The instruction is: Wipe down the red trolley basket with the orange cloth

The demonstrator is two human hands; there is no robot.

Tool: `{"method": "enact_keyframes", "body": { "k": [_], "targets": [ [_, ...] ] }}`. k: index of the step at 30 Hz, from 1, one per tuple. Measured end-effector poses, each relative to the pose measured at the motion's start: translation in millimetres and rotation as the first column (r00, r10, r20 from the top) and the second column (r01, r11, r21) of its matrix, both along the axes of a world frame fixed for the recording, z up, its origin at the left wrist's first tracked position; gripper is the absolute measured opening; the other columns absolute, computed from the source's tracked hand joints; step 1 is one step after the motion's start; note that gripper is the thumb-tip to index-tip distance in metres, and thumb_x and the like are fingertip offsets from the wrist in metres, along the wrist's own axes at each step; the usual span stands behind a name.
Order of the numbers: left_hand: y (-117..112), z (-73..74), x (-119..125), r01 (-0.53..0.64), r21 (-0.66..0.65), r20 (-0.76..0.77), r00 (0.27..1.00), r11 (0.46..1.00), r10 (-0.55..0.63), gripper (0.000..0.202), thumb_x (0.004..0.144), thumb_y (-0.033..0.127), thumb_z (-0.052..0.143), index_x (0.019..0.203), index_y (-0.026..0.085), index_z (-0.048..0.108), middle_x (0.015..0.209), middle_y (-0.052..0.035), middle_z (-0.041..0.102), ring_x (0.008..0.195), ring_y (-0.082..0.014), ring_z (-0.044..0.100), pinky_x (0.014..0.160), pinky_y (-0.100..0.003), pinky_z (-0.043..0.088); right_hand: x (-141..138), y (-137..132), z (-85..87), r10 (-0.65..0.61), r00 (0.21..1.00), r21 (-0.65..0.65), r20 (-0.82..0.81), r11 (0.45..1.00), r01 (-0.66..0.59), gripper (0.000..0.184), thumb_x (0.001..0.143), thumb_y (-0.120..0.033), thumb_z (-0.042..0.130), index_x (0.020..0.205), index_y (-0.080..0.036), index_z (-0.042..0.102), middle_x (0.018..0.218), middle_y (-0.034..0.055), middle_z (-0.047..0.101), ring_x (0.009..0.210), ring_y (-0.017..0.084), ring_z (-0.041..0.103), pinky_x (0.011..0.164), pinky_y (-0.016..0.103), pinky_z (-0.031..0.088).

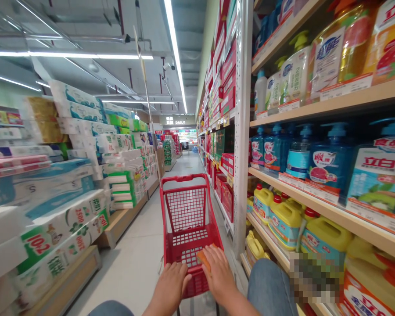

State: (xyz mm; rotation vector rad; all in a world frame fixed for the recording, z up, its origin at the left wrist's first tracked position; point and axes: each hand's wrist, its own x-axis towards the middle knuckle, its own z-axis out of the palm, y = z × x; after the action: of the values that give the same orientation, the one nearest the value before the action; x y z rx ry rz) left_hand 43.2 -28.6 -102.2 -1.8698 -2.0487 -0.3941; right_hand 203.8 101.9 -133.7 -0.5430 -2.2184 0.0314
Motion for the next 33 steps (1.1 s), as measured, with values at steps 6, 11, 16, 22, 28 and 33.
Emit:
{"method": "enact_keyframes", "body": {
  "k": [6, 11, 16, 22, 28, 33],
  "targets": [
    [17.8, -3.1, 14.3, -0.091, -0.028, 0.011, 0.996, 0.995, 0.092, 0.031, 0.095, 0.028, 0.032, 0.081, 0.02, 0.059, 0.078, -0.0046, 0.065, 0.077, -0.0207, 0.059, 0.079, -0.037, 0.038, -7.5, 13.3, -0.6, -0.141, 0.985, -0.03, -0.1, 0.99, 0.138, 0.04, 0.094, -0.028, 0.042, 0.133, -0.023, 0.048, 0.13, 0.0076, 0.056, 0.125, 0.026, 0.047, 0.103, 0.051, 0.039],
    [18.9, 13.7, 14.0, 0.092, -0.077, 0.029, 0.996, 0.993, -0.09, 0.025, 0.094, 0.028, 0.036, 0.085, 0.02, 0.058, 0.083, -0.003, 0.065, 0.081, -0.0192, 0.057, 0.085, -0.037, 0.037, -10.4, 0.6, -6.7, 0.008, 1.0, -0.007, -0.009, 1.0, -0.008, 0.043, 0.094, -0.032, 0.045, 0.136, -0.023, 0.045, 0.134, 0.0044, 0.053, 0.128, 0.023, 0.044, 0.106, 0.046, 0.038],
    [11.3, 27.6, -1.2, 0.179, -0.044, 0.021, 0.984, 0.983, -0.179, 0.023, 0.093, 0.032, 0.039, 0.083, 0.021, 0.057, 0.088, -0.0013, 0.061, 0.089, -0.0181, 0.051, 0.099, -0.04, 0.03, -1.2, 29.3, -1.1, -0.059, 0.996, -0.046, -0.065, 0.997, 0.056, 0.036, 0.094, -0.032, 0.043, 0.128, -0.024, 0.053, 0.126, 0.0056, 0.06, 0.12, 0.024, 0.052, 0.101, 0.049, 0.042],
    [26.8, 20.6, 10.2, 0.199, -0.087, 0.013, 0.98, 0.976, -0.199, 0.027, 0.094, 0.036, 0.036, 0.086, 0.02, 0.057, 0.09, -0.0028, 0.06, 0.087, -0.0183, 0.048, 0.092, -0.038, 0.034, -8.5, 21.1, -7.7, -0.085, 0.991, -0.058, -0.1, 0.995, 0.079, 0.036, 0.094, -0.034, 0.043, 0.128, -0.025, 0.054, 0.126, 0.0055, 0.06, 0.12, 0.024, 0.051, 0.101, 0.047, 0.042],
    [31.1, 28.7, -19.3, 0.203, 0.01, -0.005, 0.979, 0.979, -0.203, 0.029, 0.093, 0.044, 0.038, 0.098, 0.021, 0.055, 0.094, -0.0029, 0.058, 0.091, -0.0185, 0.048, 0.095, -0.038, 0.032, 1.4, 32.5, -5.9, -0.067, 0.996, -0.1, -0.059, 0.993, 0.061, 0.039, 0.094, -0.038, 0.043, 0.13, -0.025, 0.053, 0.13, 0.004, 0.057, 0.123, 0.023, 0.05, 0.104, 0.045, 0.041],
    [50.9, 15.6, -12.4, 0.107, 0.032, -0.001, 0.994, 0.994, -0.107, 0.026, 0.092, 0.043, 0.041, 0.094, 0.021, 0.056, 0.093, -0.0026, 0.059, 0.092, -0.0197, 0.049, 0.095, -0.041, 0.032, -23.0, 16.4, -12.4, -0.199, 0.973, -0.195, -0.115, 0.965, 0.175, 0.04, 0.095, -0.039, 0.04, 0.125, -0.021, 0.058, 0.128, 0.0074, 0.058, 0.124, 0.027, 0.049, 0.104, 0.051, 0.039]
  ]
}}
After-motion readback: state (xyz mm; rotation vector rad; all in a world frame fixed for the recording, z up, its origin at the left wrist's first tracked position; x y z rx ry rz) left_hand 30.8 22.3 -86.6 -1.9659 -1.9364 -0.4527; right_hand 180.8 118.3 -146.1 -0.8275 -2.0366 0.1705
